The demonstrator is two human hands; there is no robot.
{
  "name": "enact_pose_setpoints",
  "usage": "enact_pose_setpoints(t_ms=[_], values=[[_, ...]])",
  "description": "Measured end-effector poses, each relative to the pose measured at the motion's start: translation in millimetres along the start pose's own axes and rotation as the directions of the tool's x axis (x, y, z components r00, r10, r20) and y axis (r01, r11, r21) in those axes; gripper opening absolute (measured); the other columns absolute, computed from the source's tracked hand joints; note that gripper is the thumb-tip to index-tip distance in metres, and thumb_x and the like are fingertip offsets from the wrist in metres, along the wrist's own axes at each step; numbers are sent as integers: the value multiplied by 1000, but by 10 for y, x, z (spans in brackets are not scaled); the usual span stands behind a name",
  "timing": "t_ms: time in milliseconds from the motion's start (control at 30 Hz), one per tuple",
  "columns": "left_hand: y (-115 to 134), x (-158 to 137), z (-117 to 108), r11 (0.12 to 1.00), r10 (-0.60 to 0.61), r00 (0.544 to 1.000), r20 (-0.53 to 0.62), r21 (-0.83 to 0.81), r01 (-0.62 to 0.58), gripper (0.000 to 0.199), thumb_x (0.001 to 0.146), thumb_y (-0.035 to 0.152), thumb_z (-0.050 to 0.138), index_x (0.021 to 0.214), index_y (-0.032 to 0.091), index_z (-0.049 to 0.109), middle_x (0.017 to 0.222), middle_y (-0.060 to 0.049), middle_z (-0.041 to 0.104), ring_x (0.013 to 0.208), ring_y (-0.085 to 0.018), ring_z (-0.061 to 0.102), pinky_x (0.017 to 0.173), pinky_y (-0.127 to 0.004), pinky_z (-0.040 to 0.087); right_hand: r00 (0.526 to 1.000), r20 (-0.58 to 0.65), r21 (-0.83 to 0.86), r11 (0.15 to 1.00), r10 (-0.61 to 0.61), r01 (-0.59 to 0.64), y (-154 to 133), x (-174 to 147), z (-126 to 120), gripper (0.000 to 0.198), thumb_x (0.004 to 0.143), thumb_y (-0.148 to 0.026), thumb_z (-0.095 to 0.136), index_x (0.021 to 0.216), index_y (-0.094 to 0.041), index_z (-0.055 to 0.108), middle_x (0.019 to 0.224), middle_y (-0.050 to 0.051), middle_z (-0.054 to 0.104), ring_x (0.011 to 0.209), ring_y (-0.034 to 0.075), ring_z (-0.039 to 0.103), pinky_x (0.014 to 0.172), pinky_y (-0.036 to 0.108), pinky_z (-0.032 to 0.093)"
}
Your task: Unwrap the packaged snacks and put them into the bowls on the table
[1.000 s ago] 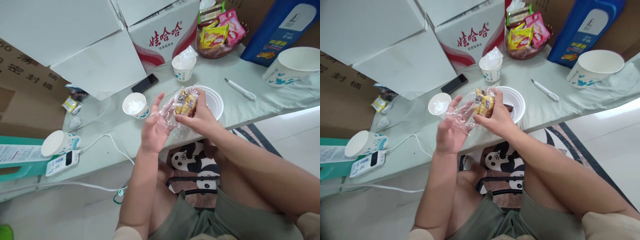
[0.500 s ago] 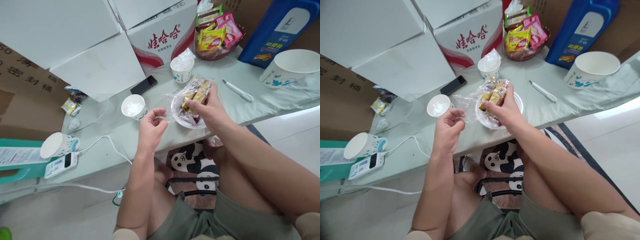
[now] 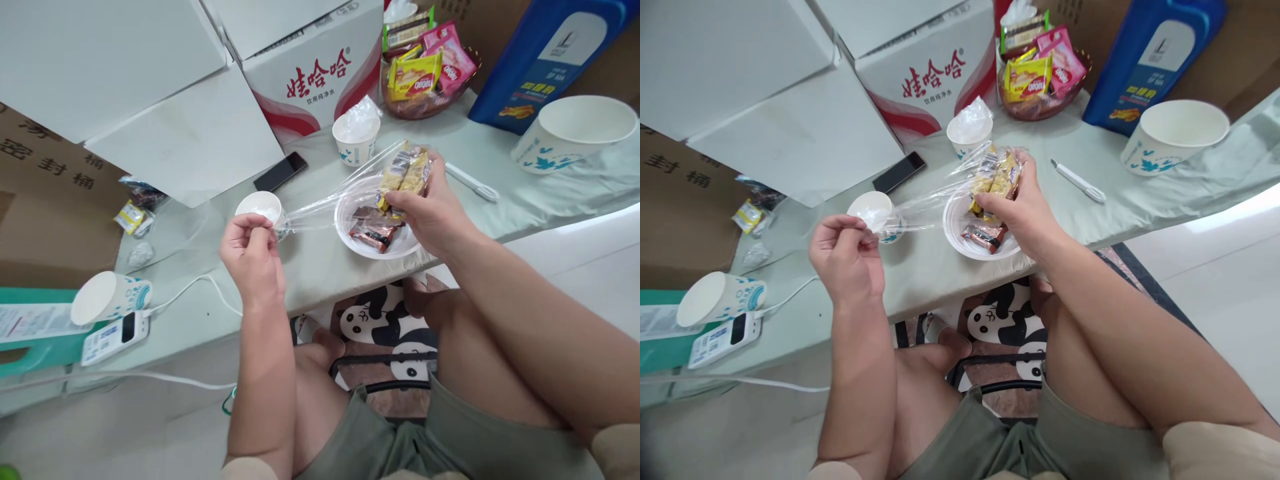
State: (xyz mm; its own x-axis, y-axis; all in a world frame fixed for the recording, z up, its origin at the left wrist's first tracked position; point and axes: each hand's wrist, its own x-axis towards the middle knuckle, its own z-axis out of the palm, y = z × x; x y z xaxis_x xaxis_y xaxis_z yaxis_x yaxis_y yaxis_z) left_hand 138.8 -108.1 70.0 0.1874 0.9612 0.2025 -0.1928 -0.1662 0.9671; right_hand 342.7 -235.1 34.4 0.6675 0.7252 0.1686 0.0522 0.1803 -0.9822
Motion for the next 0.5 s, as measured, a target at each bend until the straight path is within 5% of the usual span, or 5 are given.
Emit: enact_pose_setpoints(t_ms=[167, 267, 333, 400, 500], values=[[23, -27, -39, 995, -99, 977, 187, 7, 100, 17, 69, 23, 66, 85, 26, 69, 95, -3, 66, 84, -17, 63, 67, -31, 50, 999, 40, -1, 1000, -11, 11, -24, -14, -44, 69, 74, -35, 76, 134, -32, 42, 124, 5, 66, 114, 29, 69, 91, 44, 60], [138, -116, -15, 971, 129, 954, 271, 161, -177, 28, 74, 34, 74, 101, 29, 71, 121, -5, 64, 121, -27, 58, 99, -42, 52, 998, 54, -159, 987, -28, 36, -63, -56, -49, 59, 77, -33, 75, 130, -30, 47, 113, 4, 68, 103, 28, 70, 84, 42, 61], [225, -196, 45, 853, 255, 868, 425, 324, -409, 46, 64, 33, 87, 107, 27, 71, 129, -6, 61, 132, -32, 50, 115, -49, 41, 995, 96, -249, 967, -31, 54, -105, -115, -17, 60, 77, -32, 76, 131, -29, 50, 109, 4, 68, 99, 27, 70, 82, 42, 61], [275, -271, 124, 794, 209, 813, 543, 390, -466, 53, 57, 33, 93, 105, 25, 72, 131, -8, 61, 133, -35, 49, 115, -52, 41, 984, 177, -254, 964, -30, 75, -154, -192, 40, 64, 76, -32, 77, 135, -29, 50, 111, 4, 68, 99, 27, 69, 82, 42, 60], [267, -340, 210, 810, 181, 823, 538, 394, -435, 21, 73, 25, 83, 91, 24, 72, 120, -8, 65, 117, -29, 59, 95, -41, 53, 946, 324, -179, 983, 32, 28, -225, -309, 141, 66, 77, -36, 78, 136, -28, 50, 117, 5, 67, 101, 25, 68, 84, 41, 59]])
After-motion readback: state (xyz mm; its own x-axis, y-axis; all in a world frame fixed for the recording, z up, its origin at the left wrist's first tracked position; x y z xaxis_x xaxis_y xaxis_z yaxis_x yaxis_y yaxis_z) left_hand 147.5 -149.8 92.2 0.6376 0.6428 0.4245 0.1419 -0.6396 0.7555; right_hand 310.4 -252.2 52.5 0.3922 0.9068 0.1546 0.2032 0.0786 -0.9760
